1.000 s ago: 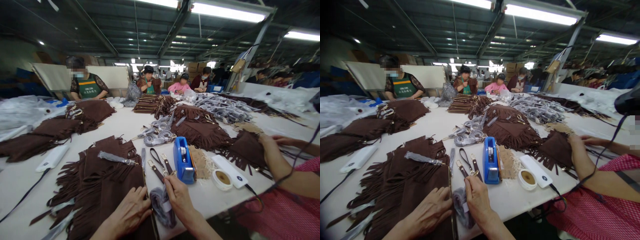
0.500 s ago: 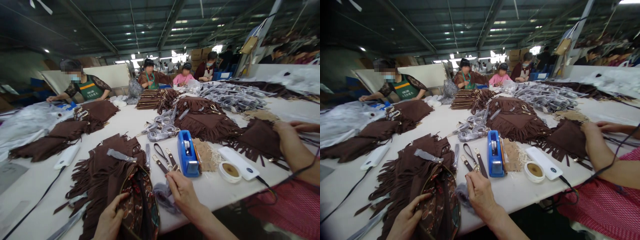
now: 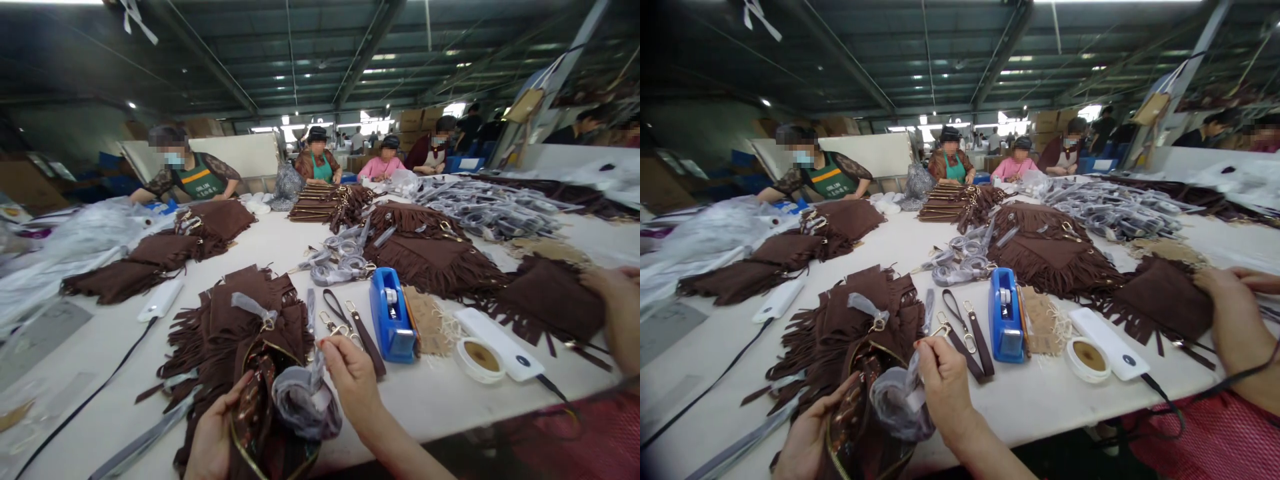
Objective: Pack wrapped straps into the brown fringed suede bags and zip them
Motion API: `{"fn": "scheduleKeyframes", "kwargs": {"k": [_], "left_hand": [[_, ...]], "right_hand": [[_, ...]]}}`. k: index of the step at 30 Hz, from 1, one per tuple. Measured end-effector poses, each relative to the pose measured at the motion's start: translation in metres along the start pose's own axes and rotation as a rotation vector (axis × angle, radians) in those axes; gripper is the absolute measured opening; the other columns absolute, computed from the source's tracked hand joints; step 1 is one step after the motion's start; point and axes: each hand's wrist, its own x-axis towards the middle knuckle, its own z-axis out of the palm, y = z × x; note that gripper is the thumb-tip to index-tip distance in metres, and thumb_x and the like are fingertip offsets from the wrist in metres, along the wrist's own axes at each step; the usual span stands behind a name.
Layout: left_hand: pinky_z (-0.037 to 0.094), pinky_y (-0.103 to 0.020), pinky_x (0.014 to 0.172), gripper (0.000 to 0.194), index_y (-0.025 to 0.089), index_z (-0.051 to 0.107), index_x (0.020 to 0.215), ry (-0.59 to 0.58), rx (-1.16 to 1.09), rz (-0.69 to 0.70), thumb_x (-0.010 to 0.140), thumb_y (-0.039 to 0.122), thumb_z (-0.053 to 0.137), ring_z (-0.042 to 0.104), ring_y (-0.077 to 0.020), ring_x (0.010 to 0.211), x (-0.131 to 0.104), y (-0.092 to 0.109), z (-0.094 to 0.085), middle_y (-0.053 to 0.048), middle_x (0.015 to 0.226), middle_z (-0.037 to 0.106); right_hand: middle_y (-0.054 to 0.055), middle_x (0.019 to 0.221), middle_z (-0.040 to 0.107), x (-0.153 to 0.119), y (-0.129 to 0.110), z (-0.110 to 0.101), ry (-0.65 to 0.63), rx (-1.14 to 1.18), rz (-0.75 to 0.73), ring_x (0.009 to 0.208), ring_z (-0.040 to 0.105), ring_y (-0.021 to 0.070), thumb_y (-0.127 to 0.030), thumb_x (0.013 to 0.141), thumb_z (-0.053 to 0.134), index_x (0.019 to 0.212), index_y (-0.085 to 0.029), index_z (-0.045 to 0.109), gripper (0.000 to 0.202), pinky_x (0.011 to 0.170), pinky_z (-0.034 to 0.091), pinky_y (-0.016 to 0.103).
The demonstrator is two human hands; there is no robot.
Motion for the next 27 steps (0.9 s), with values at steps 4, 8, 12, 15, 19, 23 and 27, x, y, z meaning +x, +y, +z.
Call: {"fn": "scheduleKeyframes", "kwargs": {"k": [4,8,12,15,19,23,27], "left_hand": [[0.054,-0.028,0.06,0.041,0.014,0.054,0.108,0.028,0.098,0.164,0.068,0.012,0.059,0.067,-0.0191,0.066,0.005,-0.008,-0.008,-0.006,0.074,0.071],[0.052,-0.03,0.069,0.056,0.018,0.054,0.108,0.066,0.499,0.41,0.056,0.023,0.073,0.066,-0.0211,0.076,0.009,-0.016,-0.012,-0.005,0.086,0.07],[0.046,-0.035,0.083,0.083,0.017,0.038,0.125,0.064,1.21,0.628,0.05,0.023,0.073,0.062,-0.026,0.092,0.004,-0.024,-0.011,-0.011,0.106,0.063],[0.048,-0.036,0.069,0.08,0.02,0.021,0.135,0.135,1.635,0.722,0.063,0.015,0.053,0.065,-0.0265,0.08,0.001,-0.032,-0.01,-0.016,0.109,0.059],[0.046,-0.031,0.078,0.075,0.018,0.032,0.13,-0.039,1.318,0.713,0.058,0.004,0.04,0.062,-0.0217,0.093,0.003,-0.03,-0.011,-0.012,0.111,0.06],[0.05,-0.024,0.061,0.075,0.022,0.039,0.125,-0.083,0.597,0.454,0.052,0.008,0.053,0.063,-0.016,0.068,-0.009,-0.016,-0.001,-0.001,0.089,0.067],[0.051,-0.025,0.057,0.083,0.028,0.04,0.125,-0.095,0.222,0.385,0.047,0.012,0.067,0.063,-0.0159,0.063,-0.037,-0.006,0.026,0.0,0.087,0.069]], "right_hand": [[-0.003,0.058,0.048,-0.005,0.018,0.014,-0.043,0.013,0.042,0.055,0.043,0.0101,-0.037,0.085,0.044,0.072,-0.016,0.057,0.028,0.052,0.035,0.021],[-0.004,0.056,0.046,-0.008,0.03,0.027,-0.053,0.05,0.112,0.052,0.041,0.0097,-0.04,0.084,0.045,0.071,-0.016,0.057,0.03,0.05,0.034,0.021],[-0.008,0.048,0.034,-0.006,0.037,0.039,-0.082,0.17,0.226,0.041,0.029,0.0074,-0.044,0.083,0.045,0.072,-0.017,0.055,0.031,0.04,0.026,0.02],[-0.009,0.046,0.031,-0.003,0.041,0.042,-0.087,0.217,0.249,0.039,0.026,0.0066,-0.046,0.082,0.047,0.072,-0.017,0.054,0.032,0.038,0.022,0.02],[-0.008,0.048,0.034,-0.001,0.045,0.039,-0.058,0.232,0.258,0.041,0.028,0.0059,-0.048,0.079,0.052,0.07,-0.016,0.054,0.033,0.037,0.021,0.019],[-0.01,0.045,0.033,0.0,0.041,0.037,-0.057,0.389,0.364,0.037,0.025,0.0041,-0.05,0.073,0.058,0.07,-0.015,0.054,0.035,0.035,0.017,0.018],[-0.012,0.042,0.032,0.005,0.017,0.041,-0.152,0.681,0.478,0.033,0.02,0.0017,-0.046,0.066,0.065,0.071,-0.015,0.056,0.032,0.034,0.014,0.017]]}}
